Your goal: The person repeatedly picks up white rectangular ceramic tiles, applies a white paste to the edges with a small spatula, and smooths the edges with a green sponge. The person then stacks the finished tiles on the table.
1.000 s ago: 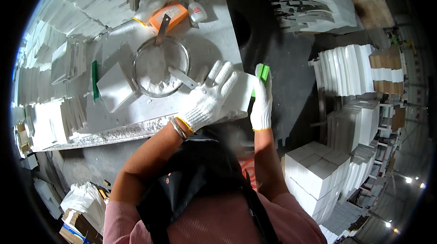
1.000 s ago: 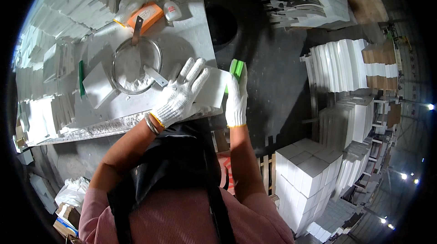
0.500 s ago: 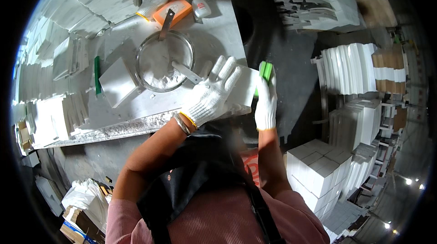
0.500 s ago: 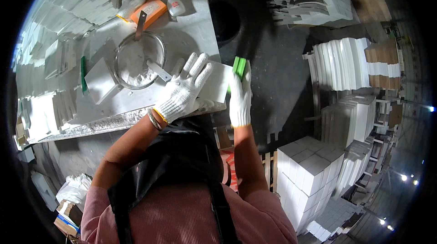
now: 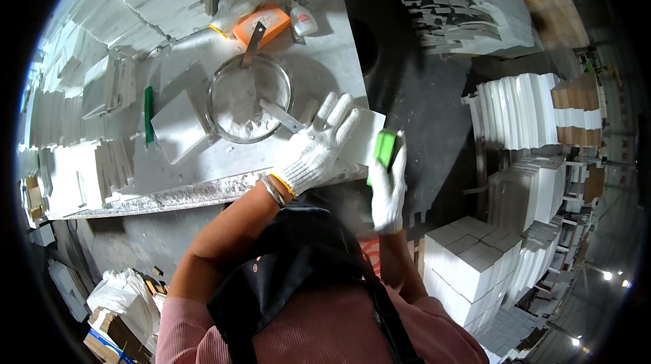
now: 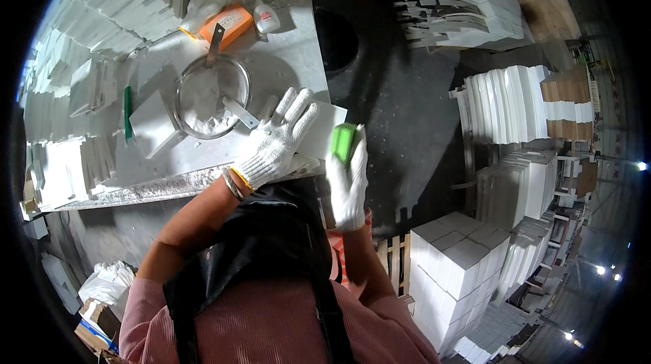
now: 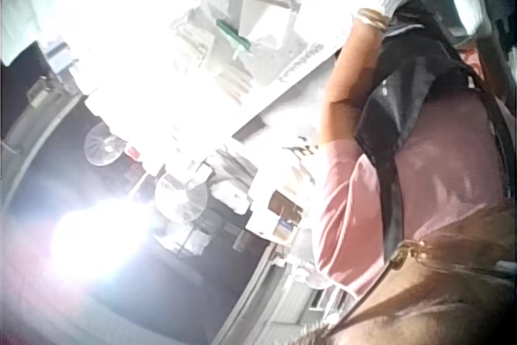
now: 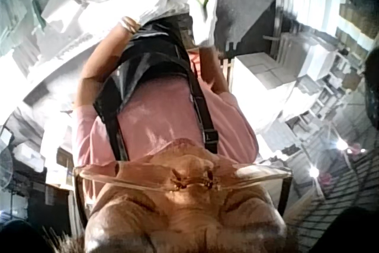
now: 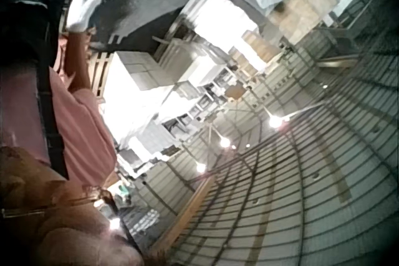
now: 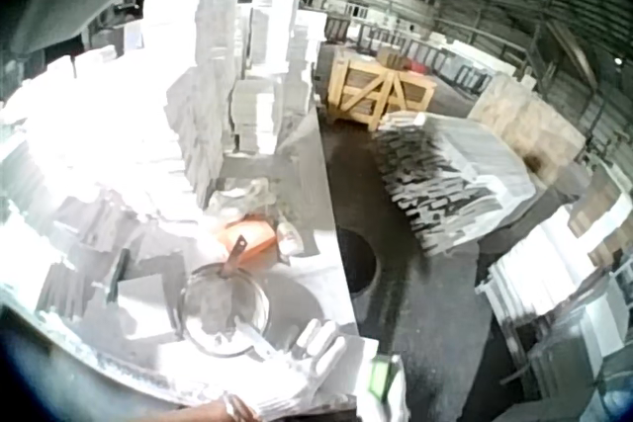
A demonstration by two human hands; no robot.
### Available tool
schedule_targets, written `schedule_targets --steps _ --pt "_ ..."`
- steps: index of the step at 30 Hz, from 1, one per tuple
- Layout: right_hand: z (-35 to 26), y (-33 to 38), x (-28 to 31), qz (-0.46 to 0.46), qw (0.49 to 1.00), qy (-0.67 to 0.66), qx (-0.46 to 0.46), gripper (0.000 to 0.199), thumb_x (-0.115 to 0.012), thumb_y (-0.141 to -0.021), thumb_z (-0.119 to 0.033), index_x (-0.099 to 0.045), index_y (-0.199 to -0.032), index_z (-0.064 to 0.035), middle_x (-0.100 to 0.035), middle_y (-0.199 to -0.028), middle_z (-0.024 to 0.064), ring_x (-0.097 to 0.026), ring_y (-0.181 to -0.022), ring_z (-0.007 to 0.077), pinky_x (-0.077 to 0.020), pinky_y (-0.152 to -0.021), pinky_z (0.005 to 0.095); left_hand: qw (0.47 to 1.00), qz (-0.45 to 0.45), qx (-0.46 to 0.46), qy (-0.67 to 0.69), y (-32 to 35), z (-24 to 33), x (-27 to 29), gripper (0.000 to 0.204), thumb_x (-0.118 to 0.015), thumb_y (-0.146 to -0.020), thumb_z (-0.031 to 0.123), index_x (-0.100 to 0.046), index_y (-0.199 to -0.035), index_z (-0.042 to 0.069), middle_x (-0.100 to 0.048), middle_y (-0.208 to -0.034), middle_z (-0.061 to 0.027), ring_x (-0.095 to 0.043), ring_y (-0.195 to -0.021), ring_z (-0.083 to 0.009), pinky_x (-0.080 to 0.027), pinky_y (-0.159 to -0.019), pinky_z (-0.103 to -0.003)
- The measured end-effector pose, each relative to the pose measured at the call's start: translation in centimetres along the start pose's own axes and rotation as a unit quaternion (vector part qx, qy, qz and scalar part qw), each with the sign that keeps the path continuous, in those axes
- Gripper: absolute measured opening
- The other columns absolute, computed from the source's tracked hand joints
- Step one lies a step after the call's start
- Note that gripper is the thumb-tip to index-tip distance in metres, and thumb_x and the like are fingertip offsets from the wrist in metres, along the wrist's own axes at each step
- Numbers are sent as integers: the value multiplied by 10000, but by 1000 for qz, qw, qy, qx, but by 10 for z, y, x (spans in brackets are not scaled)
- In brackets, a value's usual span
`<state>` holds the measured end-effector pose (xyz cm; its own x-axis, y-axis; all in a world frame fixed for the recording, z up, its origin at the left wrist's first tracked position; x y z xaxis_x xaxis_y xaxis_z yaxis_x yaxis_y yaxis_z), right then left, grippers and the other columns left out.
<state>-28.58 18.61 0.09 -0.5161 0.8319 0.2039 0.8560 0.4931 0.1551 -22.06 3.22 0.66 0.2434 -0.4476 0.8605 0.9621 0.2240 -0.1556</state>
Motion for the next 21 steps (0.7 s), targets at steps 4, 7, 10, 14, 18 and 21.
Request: schedule_targets --steps 4,7,10,14,18,21 --pt "17 -16 1 24 998 43 28 710 -582 -1002 -330 -252 -1555 -30 -418 -1511 197 -465 -1333 262 -377 -1102 374 1000 27 -9 -6 5 -3 -3 964 -793 -694 486 -432 -1446 4 -313 -1564 -222 -279 -1460 -402 -244 -1186 -544" --pt "33 -48 1 0 1000 -15 -6 712 -519 -1023 -388 -223 -1567 -35 -416 -1510 184 -486 -1293 255 -387 -1070 367 1000 22 -15 -5 2 -3 -4 963 -801 -690 470 -430 -1448 6 -316 -1562 -221 -271 -1463 -399 -248 -1186 -542" --pt "22 -24 5 7 1000 -21 -13 684 -534 -1026 -313 -222 -1569 -39 -418 -1497 168 -485 -1273 229 -390 -1065 350 1000 9 -11 -6 1 -1 -1 953 -799 -701 453 -423 -1455 8 -317 -1561 -219 -275 -1462 -400 -249 -1185 -543" --pt "14 9 2 4 991 107 80 679 -605 -987 -222 -271 -1551 -45 -400 -1513 195 -457 -1342 290 -416 -1072 399 1000 7 -4 -11 2 -2 -2 946 -785 -712 465 -422 -1456 6 -319 -1560 -222 -283 -1456 -408 -250 -1181 -551" --pt "18 -39 2 48 990 102 84 671 -581 -1005 -272 -271 -1546 -23 -397 -1520 205 -443 -1359 276 -385 -1097 368 1000 22 -13 -9 3 -2 -1 944 -777 -712 461 -420 -1457 4 -319 -1559 -225 -290 -1451 -414 -252 -1175 -563" --pt "5 -37 3 12 998 39 55 672 -569 -1013 -289 -265 -1545 -13 -384 -1531 198 -434 -1356 261 -359 -1114 354 1000 18 -15 -10 0 0 -1 955 -780 -701 464 -420 -1457 4 -317 -1560 -225 -295 -1447 -417 -258 -1172 -562"
Point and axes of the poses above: each hand's wrist, its own y-axis away from the middle knuckle, its own x-axis out of the back of the hand, z = x × y, the point moved 6 cm from there along -y, towards the middle knuckle
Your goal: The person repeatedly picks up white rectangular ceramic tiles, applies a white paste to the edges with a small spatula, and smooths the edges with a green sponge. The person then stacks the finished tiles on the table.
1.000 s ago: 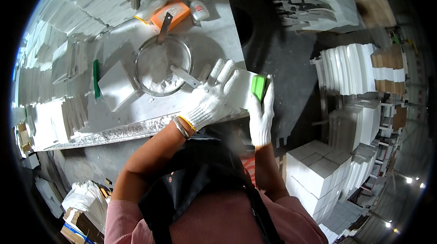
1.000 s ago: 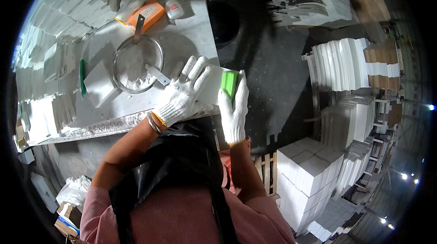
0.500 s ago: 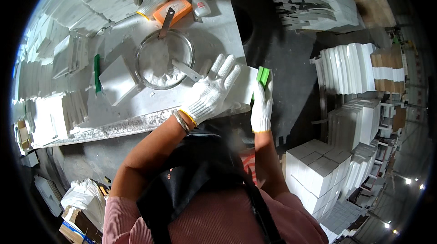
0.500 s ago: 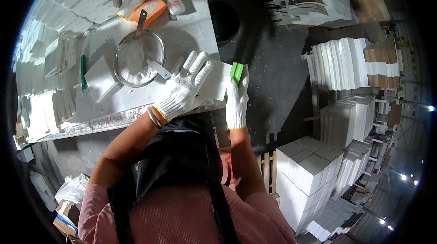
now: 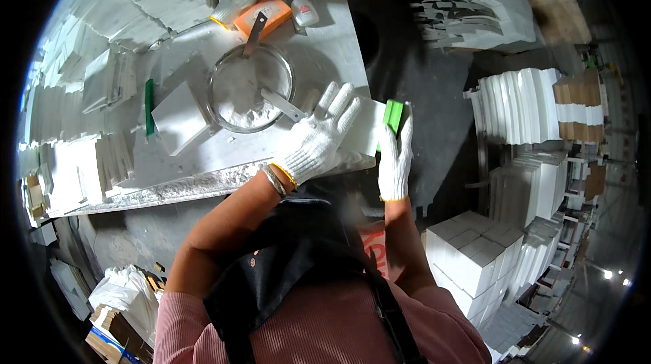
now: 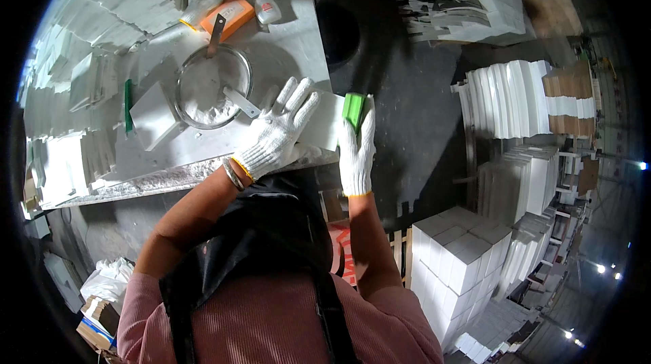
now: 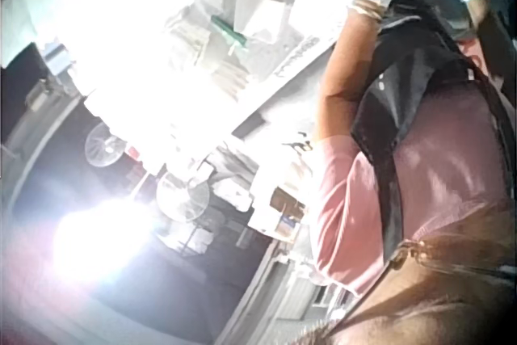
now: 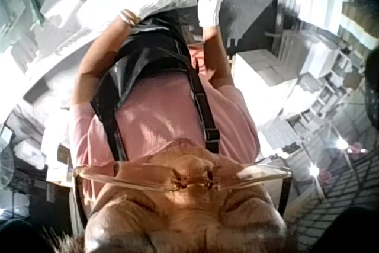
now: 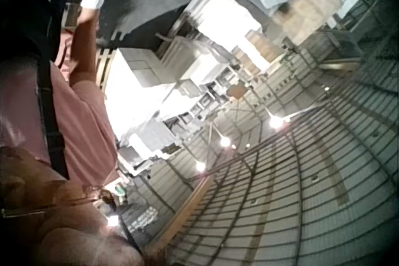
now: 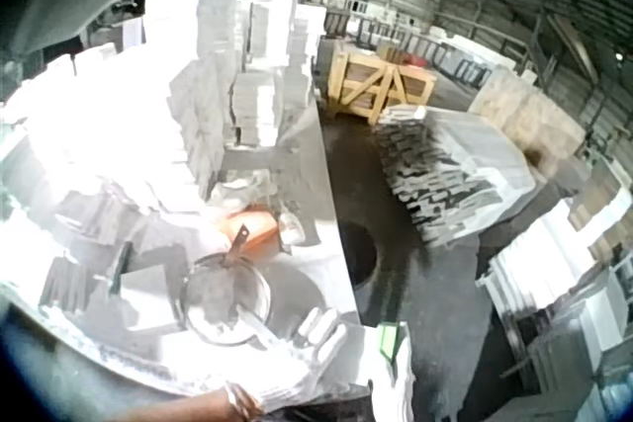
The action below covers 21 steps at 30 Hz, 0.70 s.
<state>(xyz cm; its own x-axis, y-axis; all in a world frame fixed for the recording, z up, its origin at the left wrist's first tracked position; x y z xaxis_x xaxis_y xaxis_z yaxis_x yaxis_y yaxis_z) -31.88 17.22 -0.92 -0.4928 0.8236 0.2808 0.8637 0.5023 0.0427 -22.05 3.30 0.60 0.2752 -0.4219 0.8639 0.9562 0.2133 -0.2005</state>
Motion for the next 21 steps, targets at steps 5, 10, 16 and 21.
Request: schedule_targets --steps 5,10,16,21 --pt "-7 33 -2 -23 978 167 124 692 -648 -957 -169 -298 -1538 -32 -417 -1489 208 -451 -1349 315 -396 -1100 402 1000 -3 0 -20 3 -3 0 975 -777 -697 491 -414 -1462 7 -305 -1568 -221 -284 -1453 -418 -254 -1178 -555" --pt "17 -37 -1 5 1000 5 8 656 -559 -1016 -311 -293 -1538 -17 -397 -1533 190 -438 -1373 265 -384 -1102 372 999 -4 14 32 2 -2 1 963 -771 -720 498 -409 -1466 8 -295 -1571 -228 -263 -1463 -417 -248 -1182 -551" --pt "1 -2 -2 -11 1000 -8 18 685 -576 -998 -305 -278 -1553 -36 -378 -1552 186 -404 -1397 263 -334 -1132 373 1000 -23 17 5 1 -1 2 932 -763 -741 483 -417 -1456 -3 -297 -1568 -232 -269 -1461 -416 -239 -1185 -550" --pt "38 -37 3 -26 994 -99 -36 650 -571 -997 -326 -341 -1530 -32 -437 -1506 127 -453 -1324 214 -362 -1090 340 999 -32 19 19 1 1 4 923 -744 -756 496 -415 -1460 -2 -295 -1569 -234 -252 -1470 -407 -223 -1193 -546"
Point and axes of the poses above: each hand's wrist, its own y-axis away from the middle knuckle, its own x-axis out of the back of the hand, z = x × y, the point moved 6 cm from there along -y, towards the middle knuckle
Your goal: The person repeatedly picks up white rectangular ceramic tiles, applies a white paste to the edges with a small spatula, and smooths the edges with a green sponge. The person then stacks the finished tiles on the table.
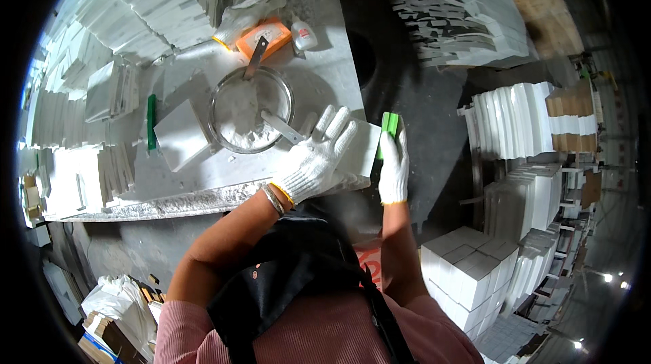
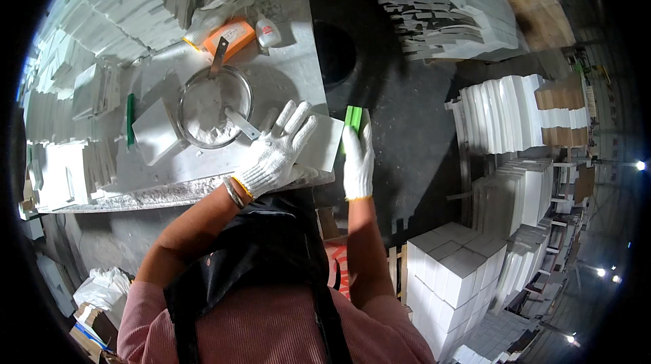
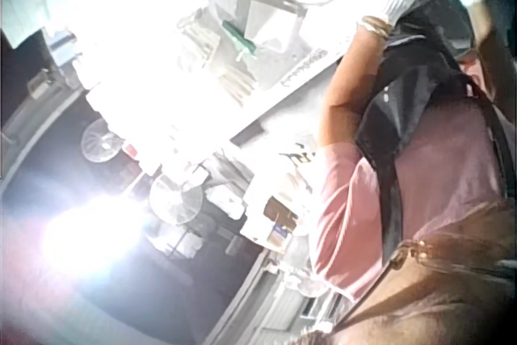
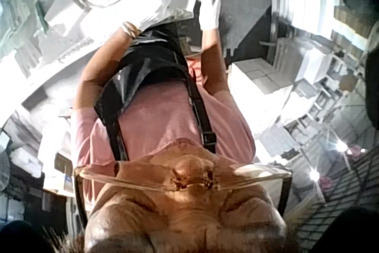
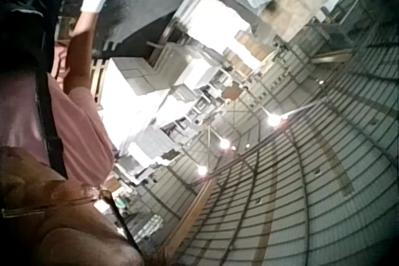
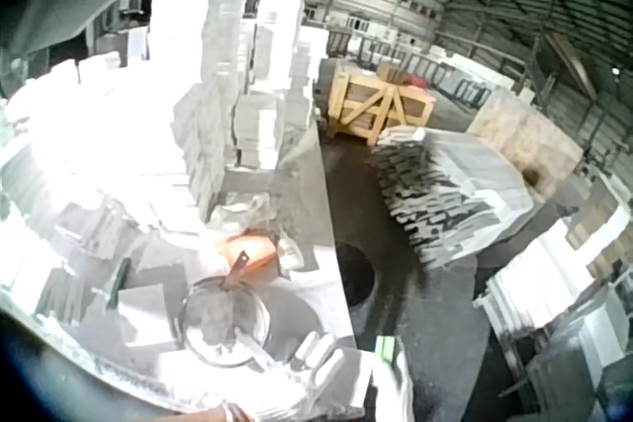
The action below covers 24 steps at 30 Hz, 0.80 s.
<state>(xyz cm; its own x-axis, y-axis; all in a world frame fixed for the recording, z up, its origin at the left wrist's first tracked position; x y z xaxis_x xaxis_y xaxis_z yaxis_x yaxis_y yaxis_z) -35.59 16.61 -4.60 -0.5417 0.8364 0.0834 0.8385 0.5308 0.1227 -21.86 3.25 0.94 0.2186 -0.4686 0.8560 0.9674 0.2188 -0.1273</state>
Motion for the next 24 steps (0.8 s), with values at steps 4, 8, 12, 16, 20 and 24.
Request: schedule_targets --steps 4,8,12,16,20,24 --pt "-39 -32 4 27 999 13 27 637 -572 -980 -352 -387 -1510 -51 -538 -1386 75 -579 -1137 176 -446 -969 311 1000 7 2 1 0 -4 -2 933 -731 -760 524 -412 -1463 0 -296 -1567 -238 -246 -1474 -403 -215 -1198 -543" --pt "-91 -54 -39 -67 993 73 64 686 -582 -977 -416 -358 -1531 -80 -500 -1457 133 -510 -1286 216 -396 -1066 317 1000 19 -2 -6 3 -4 2 941 -727 -759 537 -411 -1465 0 -306 -1566 -231 -253 -1472 -398 -201 -1205 -542" --pt "-108 -59 -80 -189 975 78 89 682 -605 -993 -332 -315 -1542 -50 -395 -1540 202 -424 -1397 259 -361 -1121 345 1000 7 9 16 1 -3 1 948 -711 -762 558 -411 -1467 0 -313 -1572 -212 -262 -1473 -389 -185 -1208 -544" --pt "-103 -49 -46 -35 970 192 145 653 -663 -952 -312 -414 -1474 -9 -471 -1459 226 -495 -1315 319 -412 -1079 409 999 13 13 28 3 -3 0 937 -708 -769 547 -409 -1467 -2 -307 -1580 -206 -274 -1470 -392 -199 -1204 -539" --pt "-69 6 -40 -35 854 421 303 737 -709 -892 -332 -402 -1472 4 -448 -1439 308 -461 -1309 457 -386 -1091 513 999 42 -7 -15 6 -8 -11 916 -720 -780 501 -403 -1461 -22 -302 -1579 -223 -295 -1460 -402 -247 -1192 -520" --pt "-35 -12 -33 -13 880 403 250 720 -678 -910 -398 -407 -1491 -69 -429 -1437 348 -446 -1318 483 -385 -1090 511 999 46 -21 -21 3 -2 -3 930 -733 -771 484 -394 -1452 -52 -305 -1567 -252 -311 -1450 -409 -272 -1183 -509"
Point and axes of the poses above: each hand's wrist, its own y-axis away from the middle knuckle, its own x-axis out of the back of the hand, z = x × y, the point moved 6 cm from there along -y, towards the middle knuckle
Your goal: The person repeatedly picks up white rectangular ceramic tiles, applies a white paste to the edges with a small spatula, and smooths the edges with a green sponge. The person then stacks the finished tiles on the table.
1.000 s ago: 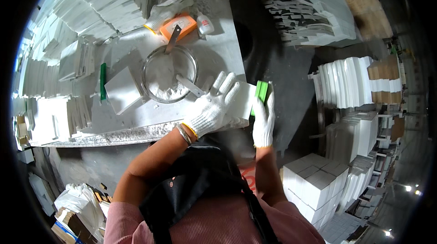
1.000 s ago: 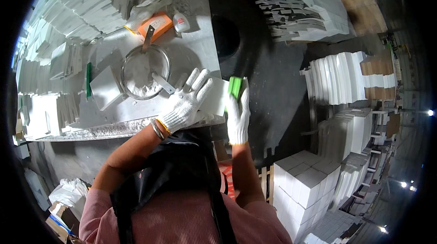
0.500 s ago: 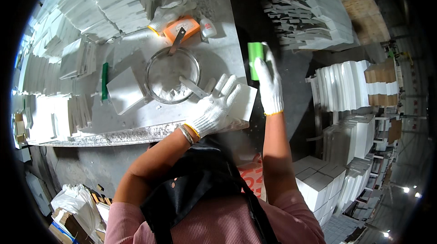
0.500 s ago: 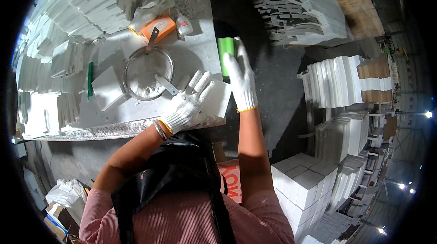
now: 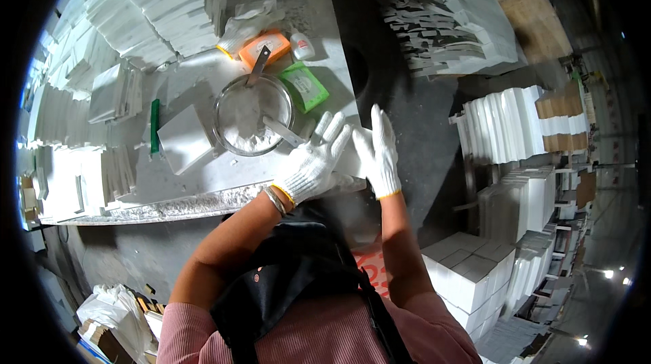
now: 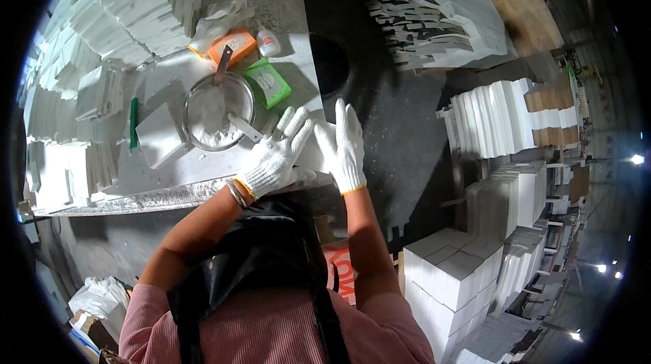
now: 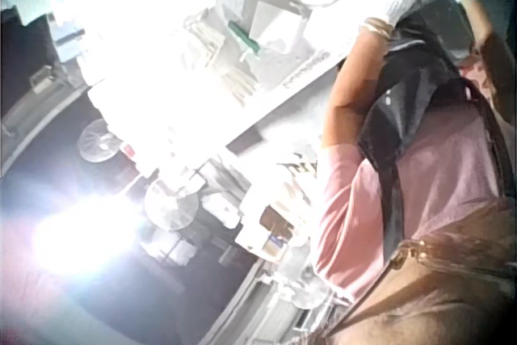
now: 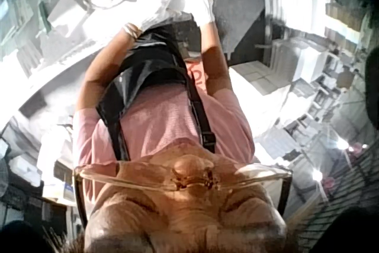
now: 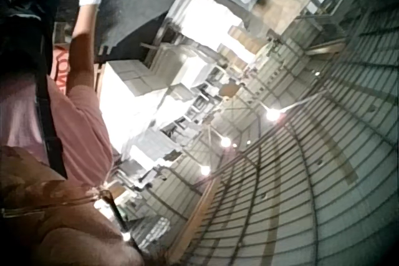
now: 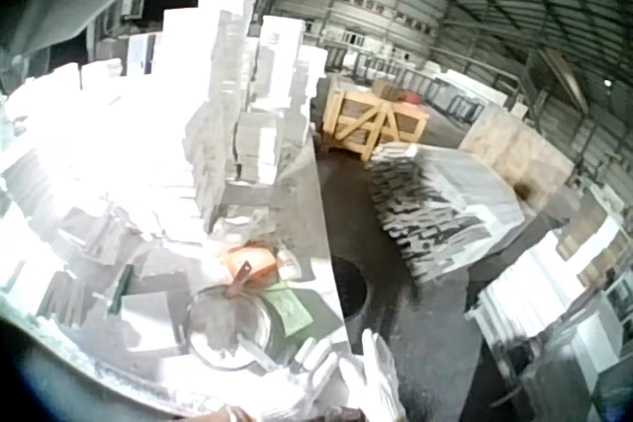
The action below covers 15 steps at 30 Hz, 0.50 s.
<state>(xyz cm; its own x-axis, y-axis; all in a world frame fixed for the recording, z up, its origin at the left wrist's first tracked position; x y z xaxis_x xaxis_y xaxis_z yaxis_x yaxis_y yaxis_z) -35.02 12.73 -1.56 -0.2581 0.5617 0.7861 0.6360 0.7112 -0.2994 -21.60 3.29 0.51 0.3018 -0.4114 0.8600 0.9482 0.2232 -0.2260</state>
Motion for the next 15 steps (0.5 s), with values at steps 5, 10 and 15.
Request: schedule_targets --steps 5,10,15 --pt "45 -50 5 36 991 103 -82 625 -550 -957 -495 -497 -1415 -75 -485 -1396 329 -483 -1281 457 -416 -1054 507 1000 10 -4 4 -2 3 6 1015 -692 -772 602 -378 -1447 -87 -288 -1557 -294 -284 -1457 -423 -249 -1190 -515" --pt "-1 -41 3 69 997 34 -4 601 -631 -919 -459 -536 -1374 -77 -539 -1337 317 -530 -1219 460 -429 -1036 501 999 -9 2 -52 2 -5 -8 1085 -641 -784 685 -332 -1470 -96 -250 -1573 -295 -216 -1486 -413 -197 -1212 -502" --pt "35 -11 14 76 990 77 -94 495 -635 -933 -386 -599 -1284 -39 -605 -1275 224 -575 -1175 376 -457 -1006 445 998 5 -4 -66 1 -3 -10 1035 -735 -745 558 -343 -1471 -67 -249 -1574 -289 -264 -1472 -399 -238 -1195 -503"
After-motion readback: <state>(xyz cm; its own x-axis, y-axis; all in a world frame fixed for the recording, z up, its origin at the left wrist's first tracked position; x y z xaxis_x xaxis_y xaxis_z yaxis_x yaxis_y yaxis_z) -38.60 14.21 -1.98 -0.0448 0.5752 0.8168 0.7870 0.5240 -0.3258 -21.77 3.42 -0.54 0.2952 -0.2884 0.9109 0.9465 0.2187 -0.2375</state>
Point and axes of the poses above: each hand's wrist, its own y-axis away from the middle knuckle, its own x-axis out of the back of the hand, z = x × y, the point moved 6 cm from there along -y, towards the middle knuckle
